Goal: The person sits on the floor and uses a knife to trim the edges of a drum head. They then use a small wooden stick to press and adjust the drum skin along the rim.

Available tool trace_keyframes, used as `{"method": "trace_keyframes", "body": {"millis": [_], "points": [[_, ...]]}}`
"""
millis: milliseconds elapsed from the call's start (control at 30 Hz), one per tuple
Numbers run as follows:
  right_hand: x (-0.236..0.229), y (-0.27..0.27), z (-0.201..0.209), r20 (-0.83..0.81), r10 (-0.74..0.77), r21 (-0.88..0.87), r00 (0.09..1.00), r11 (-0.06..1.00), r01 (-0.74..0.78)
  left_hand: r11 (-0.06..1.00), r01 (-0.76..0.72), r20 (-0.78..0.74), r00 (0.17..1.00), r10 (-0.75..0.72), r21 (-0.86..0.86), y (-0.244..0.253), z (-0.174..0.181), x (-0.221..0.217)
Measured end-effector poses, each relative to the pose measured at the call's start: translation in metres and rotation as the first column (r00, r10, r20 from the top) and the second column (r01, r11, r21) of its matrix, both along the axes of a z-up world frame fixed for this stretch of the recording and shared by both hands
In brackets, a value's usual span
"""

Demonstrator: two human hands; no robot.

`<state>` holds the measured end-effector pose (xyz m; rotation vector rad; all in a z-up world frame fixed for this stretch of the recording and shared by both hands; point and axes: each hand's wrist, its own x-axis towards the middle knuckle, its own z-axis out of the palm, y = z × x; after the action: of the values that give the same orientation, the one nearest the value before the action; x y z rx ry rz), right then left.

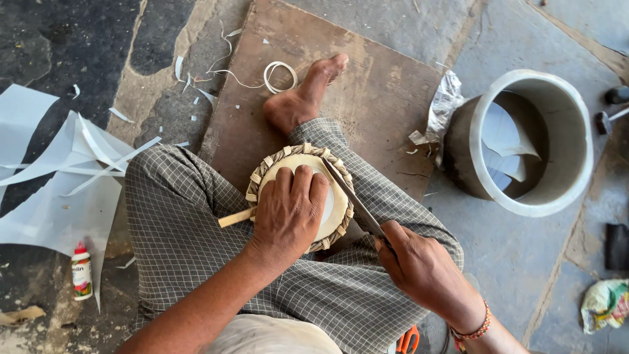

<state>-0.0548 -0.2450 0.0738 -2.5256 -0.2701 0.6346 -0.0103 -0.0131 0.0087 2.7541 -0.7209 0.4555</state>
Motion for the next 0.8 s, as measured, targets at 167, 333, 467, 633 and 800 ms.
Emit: {"method": "trace_keyframes", "body": {"millis": [167, 333, 467, 633, 800], "points": [[0.004, -0.011, -0.004, -0.046, 0.061, 0.015, 0.997, 0.998, -0.06, 0.999, -0.032, -0.005, 0.999, 0.032, 0.034, -0.004, -0.001, -0.003], [0.006, -0.018, -0.01, -0.013, 0.126, 0.021, 0.992, 0.992, -0.126, 0.999, -0.033, 0.004, 0.999, 0.033, -0.007, -0.005, -0.002, -0.001], [0.011, -0.019, -0.015, -0.053, 0.148, -0.021, 0.988, 0.989, -0.149, 1.0, -0.008, -0.033, 0.999, 0.007, -0.022, -0.004, -0.003, 0.0], [0.01, -0.015, -0.018, -0.162, 0.127, -0.063, 0.979, 0.988, -0.139, 0.999, 0.008, -0.071, 0.997, -0.011, -0.041, -0.004, -0.002, 0.001], [0.0, -0.012, -0.026, -0.113, 0.116, -0.096, 0.987, 0.987, -0.127, 0.999, 0.032, -0.082, 0.996, -0.035, -0.04, -0.002, -0.003, 0.004]]}}
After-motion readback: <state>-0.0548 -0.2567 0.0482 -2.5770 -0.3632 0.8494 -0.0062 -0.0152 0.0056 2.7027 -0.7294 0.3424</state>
